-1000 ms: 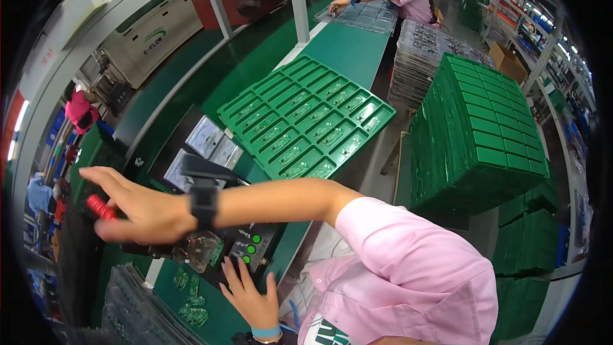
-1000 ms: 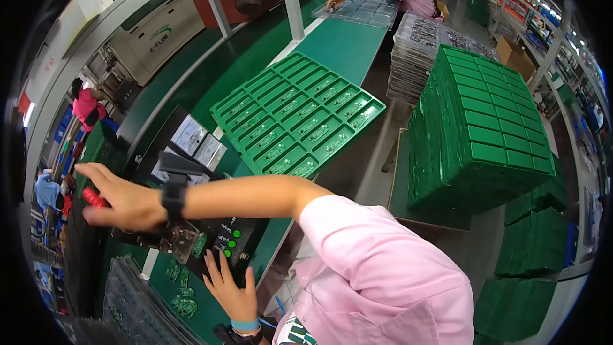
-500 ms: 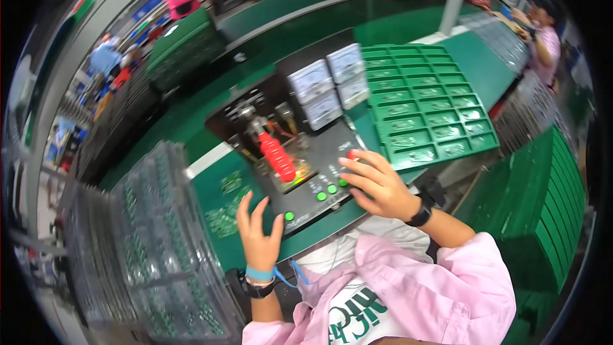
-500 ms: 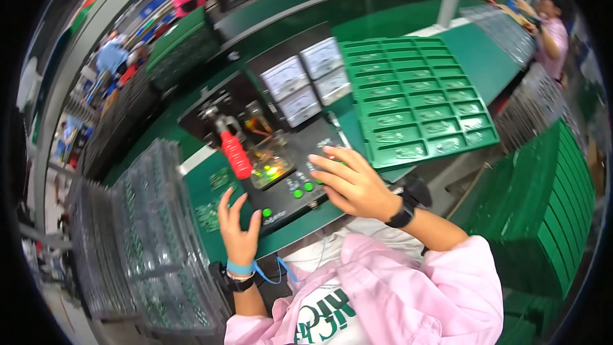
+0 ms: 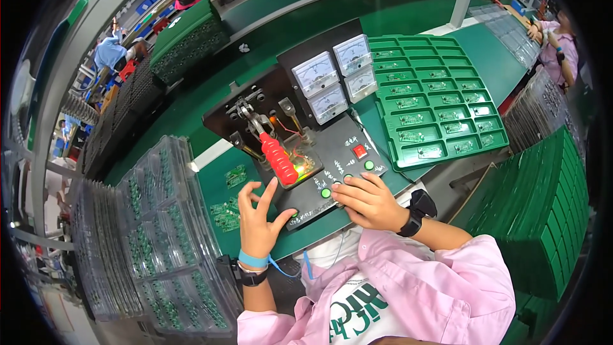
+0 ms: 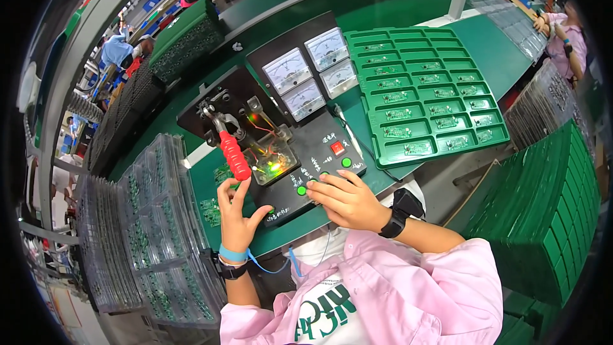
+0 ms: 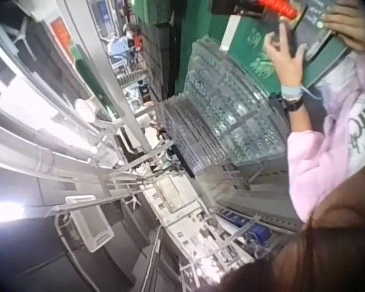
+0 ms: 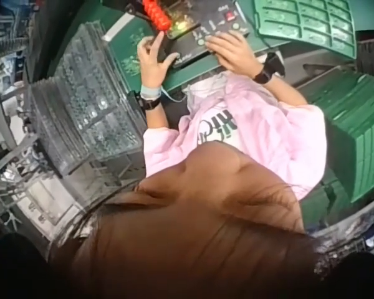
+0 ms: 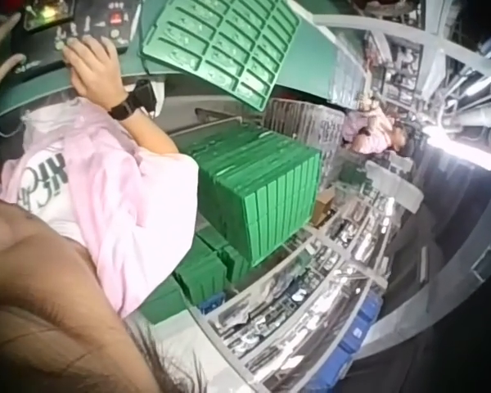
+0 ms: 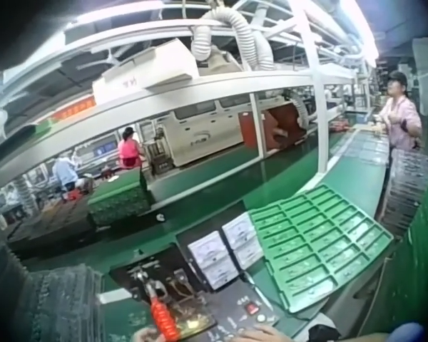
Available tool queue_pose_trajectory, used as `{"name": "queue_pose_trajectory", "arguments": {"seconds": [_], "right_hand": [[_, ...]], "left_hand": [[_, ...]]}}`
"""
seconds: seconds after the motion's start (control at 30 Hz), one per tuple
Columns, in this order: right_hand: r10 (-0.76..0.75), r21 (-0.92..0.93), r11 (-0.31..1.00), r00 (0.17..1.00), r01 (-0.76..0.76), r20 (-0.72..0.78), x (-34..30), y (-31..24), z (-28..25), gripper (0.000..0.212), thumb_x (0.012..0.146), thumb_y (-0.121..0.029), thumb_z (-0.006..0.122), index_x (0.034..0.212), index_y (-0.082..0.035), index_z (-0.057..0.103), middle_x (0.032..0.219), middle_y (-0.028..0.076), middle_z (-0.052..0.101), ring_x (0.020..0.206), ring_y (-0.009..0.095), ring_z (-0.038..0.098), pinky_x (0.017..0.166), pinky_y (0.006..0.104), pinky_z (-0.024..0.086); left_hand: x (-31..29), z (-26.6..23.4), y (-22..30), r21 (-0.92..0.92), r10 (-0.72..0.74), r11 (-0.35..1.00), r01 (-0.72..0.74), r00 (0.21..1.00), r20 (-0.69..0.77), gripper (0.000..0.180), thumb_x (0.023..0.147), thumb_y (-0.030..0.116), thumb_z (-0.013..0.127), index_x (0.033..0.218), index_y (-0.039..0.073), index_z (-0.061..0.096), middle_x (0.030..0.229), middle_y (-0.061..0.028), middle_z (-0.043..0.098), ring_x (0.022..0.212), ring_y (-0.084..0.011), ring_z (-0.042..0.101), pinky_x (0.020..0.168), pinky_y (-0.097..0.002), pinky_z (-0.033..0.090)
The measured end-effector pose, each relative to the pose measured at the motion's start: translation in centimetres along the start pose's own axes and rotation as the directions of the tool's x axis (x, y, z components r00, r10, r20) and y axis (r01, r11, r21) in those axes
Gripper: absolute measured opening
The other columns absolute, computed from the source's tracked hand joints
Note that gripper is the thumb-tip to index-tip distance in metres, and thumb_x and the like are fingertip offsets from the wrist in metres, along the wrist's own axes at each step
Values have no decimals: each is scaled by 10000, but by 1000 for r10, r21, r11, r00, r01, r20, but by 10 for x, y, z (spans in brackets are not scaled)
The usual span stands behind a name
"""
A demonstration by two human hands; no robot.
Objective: The person picks up a circuit board, places it into a testing machine, and presses the lever down. After pressing buttons on the machine, they remove the circuit board, place it into a green tray, and handle a strip of labels.
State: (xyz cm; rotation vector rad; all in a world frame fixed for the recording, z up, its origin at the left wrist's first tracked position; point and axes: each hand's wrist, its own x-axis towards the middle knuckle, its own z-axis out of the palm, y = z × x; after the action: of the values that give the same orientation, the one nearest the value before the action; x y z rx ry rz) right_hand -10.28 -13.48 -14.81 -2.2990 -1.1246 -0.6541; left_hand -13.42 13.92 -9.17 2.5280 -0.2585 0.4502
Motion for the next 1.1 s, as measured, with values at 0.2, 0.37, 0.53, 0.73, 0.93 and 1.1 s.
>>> {"name": "queue_pose_trajectory", "arguments": {"seconds": [0.2,0.37,0.53,0.73,0.93,1.1], "right_hand": [[2,20,1000,1000,-1,-21,6,0,-3,432,744,-103,680,1175,-127,655,1266,-8,615,1128,194,575,999,398,371],[-46,141,990,976,16,213,40,7,-28,362,785,-140,677,1146,-115,660,1251,25,625,1103,212,590,971,396,396],[-530,355,745,824,565,-199,161,-4,-69,383,865,-261,659,1209,-93,628,1293,74,604,1146,248,580,1009,444,385],[6,658,706,926,264,-378,244,8,-64,463,863,-152,619,1312,-62,549,1284,134,594,1219,286,539,1009,397,402],[-539,251,785,824,567,-175,144,15,-45,215,826,-122,625,1025,-43,609,619,69,590,529,214,604,480,361,459],[-267,-97,947,920,305,287,106,11,-15,150,754,-191,656,650,-96,605,548,46,570,535,209,640,406,350,461]], "left_hand": [[32,-10,2,35,122,991,-132,971,208,835,645,364,835,1378,144,500,962,-92,519,815,-269,532,788,-373,468],[28,-6,2,70,110,989,-129,967,229,850,631,371,838,1374,141,498,911,-78,527,801,-277,532,737,-389,473],[12,0,-1,-47,90,995,-89,995,31,749,679,335,820,1329,115,521,891,-79,537,789,-293,546,680,-405,461],[-2,-9,-19,207,-150,967,148,989,-9,325,764,172,778,1009,22,627,902,-117,591,747,-290,557,653,-358,469],[-12,-17,-70,260,-194,939,225,971,-138,192,809,128,716,957,27,646,986,-153,641,861,-335,612,737,-389,498],[16,17,-75,237,-145,961,145,989,-16,218,823,113,686,1030,49,666,1048,-162,661,976,-352,619,820,-425,510]]}}
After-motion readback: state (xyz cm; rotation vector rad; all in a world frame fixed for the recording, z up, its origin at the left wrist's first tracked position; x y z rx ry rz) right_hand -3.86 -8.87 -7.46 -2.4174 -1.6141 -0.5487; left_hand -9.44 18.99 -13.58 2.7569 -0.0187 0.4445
